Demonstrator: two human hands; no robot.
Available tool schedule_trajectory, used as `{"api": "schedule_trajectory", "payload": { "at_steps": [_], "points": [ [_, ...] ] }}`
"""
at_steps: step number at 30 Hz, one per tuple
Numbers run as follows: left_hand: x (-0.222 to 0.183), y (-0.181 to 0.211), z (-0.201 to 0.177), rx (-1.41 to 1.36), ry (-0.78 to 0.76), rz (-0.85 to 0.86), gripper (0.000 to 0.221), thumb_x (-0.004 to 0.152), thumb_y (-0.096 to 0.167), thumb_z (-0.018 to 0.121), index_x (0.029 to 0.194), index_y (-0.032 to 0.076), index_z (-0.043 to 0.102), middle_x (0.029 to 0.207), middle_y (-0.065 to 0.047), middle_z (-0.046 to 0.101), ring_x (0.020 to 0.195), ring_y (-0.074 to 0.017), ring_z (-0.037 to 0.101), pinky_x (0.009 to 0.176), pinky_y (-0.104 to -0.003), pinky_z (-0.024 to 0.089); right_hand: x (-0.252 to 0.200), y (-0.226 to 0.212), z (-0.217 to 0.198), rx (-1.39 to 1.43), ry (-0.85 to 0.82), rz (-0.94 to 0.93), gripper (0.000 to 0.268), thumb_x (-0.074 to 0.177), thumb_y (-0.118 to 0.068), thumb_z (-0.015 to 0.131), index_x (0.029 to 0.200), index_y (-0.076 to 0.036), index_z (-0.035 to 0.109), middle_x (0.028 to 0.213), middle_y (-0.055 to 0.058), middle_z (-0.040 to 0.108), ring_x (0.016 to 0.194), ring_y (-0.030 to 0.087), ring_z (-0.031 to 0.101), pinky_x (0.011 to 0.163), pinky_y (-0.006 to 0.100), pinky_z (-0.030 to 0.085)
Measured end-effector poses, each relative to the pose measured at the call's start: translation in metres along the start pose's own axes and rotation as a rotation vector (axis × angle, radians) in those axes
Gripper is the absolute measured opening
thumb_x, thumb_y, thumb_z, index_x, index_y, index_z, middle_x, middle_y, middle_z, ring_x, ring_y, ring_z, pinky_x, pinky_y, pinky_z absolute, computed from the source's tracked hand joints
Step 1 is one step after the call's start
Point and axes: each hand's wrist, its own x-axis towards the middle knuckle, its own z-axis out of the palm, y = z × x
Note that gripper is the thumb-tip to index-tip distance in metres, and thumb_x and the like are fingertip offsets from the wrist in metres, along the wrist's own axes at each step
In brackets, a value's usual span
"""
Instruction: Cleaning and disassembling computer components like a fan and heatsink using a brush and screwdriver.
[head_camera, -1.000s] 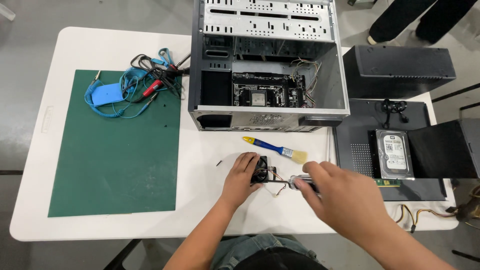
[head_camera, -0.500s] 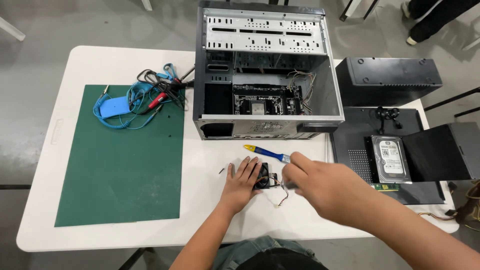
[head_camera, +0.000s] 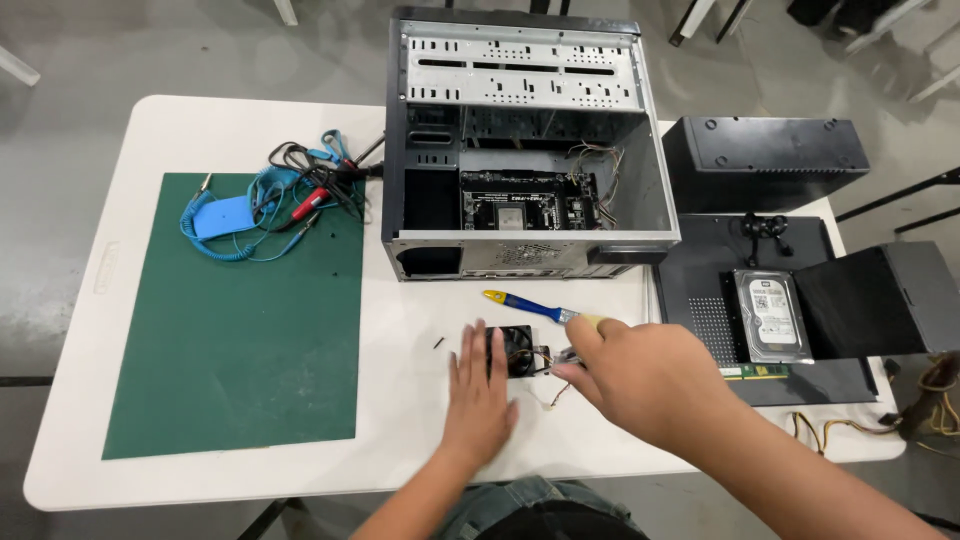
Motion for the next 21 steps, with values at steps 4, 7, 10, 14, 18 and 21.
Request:
{"api": "schedule_trajectory", "payload": {
  "at_steps": [4, 7, 10, 14, 18, 21],
  "points": [
    [-0.029, 0.035, -0.060, -0.942, -0.720, 0.048, 0.070, 0.098, 0.035, 0.047, 0.155, 0.006, 0.018, 0.166, -0.020, 0.013, 0.156, -0.0343, 0.006, 0.123, -0.045, 0.009, -0.003, 0.005, -0.022, 0.177, 0.010, 0.011, 0.036, 0.094, -0.043, 0.047, 0.113, -0.012, 0.049, 0.098, 0.005, 0.058, 0.059, 0.032, 0.062, 0.039, 0.046, 0.045],
    [-0.038, 0.034, -0.053, -1.043, -1.184, 0.018, 0.068, 0.098, 0.053, 0.033, 0.155, 0.015, 0.034, 0.164, -0.012, 0.027, 0.157, -0.0238, 0.015, 0.123, -0.038, 0.011, -0.003, 0.001, -0.028, 0.279, 0.114, -0.113, 0.025, 0.092, -0.023, 0.060, 0.114, -0.014, 0.052, 0.113, 0.002, 0.051, 0.062, 0.027, 0.060, 0.036, 0.042, 0.046],
    [-0.056, 0.024, -0.028, -0.989, -0.978, -0.038, 0.058, 0.102, 0.044, 0.039, 0.146, 0.008, 0.045, 0.154, -0.012, 0.042, 0.146, -0.0243, 0.034, 0.119, -0.037, 0.022, -0.008, -0.007, -0.006, 0.040, 0.208, -0.044, 0.018, 0.100, -0.036, 0.055, 0.097, -0.018, 0.053, 0.094, 0.000, 0.049, 0.053, 0.025, 0.056, 0.036, 0.042, 0.039],
    [-0.045, 0.003, -0.078, -0.860, -0.820, -0.236, 0.028, 0.097, 0.023, 0.057, 0.116, 0.012, 0.075, 0.119, -0.002, 0.076, 0.111, -0.0146, 0.070, 0.096, -0.027, 0.051, -0.008, -0.014, -0.019, -0.020, 0.154, 0.052, 0.041, 0.088, -0.034, 0.062, 0.123, -0.018, 0.050, 0.129, 0.012, 0.049, 0.067, 0.026, 0.065, 0.032, 0.039, 0.048],
    [-0.040, -0.003, -0.078, -0.942, -0.913, -0.250, 0.026, 0.097, 0.024, 0.059, 0.113, 0.015, 0.077, 0.120, 0.004, 0.076, 0.109, -0.0073, 0.070, 0.092, -0.024, 0.051, -0.012, -0.002, -0.027, 0.290, -0.112, -0.016, 0.040, 0.083, 0.007, 0.043, 0.109, -0.022, 0.053, 0.111, -0.004, 0.051, 0.085, 0.023, 0.061, 0.044, 0.046, 0.047],
    [-0.022, -0.022, -0.039, -0.637, -0.378, -0.296, 0.030, 0.090, 0.021, 0.062, 0.115, 0.011, 0.075, 0.123, -0.004, 0.074, 0.112, -0.0245, 0.070, 0.099, -0.037, 0.051, -0.009, -0.006, -0.009, -0.018, 0.180, 0.000, 0.025, 0.102, -0.041, 0.049, 0.099, -0.016, 0.053, 0.090, 0.001, 0.052, 0.038, 0.030, 0.052, 0.033, 0.043, 0.036]
  ]
}}
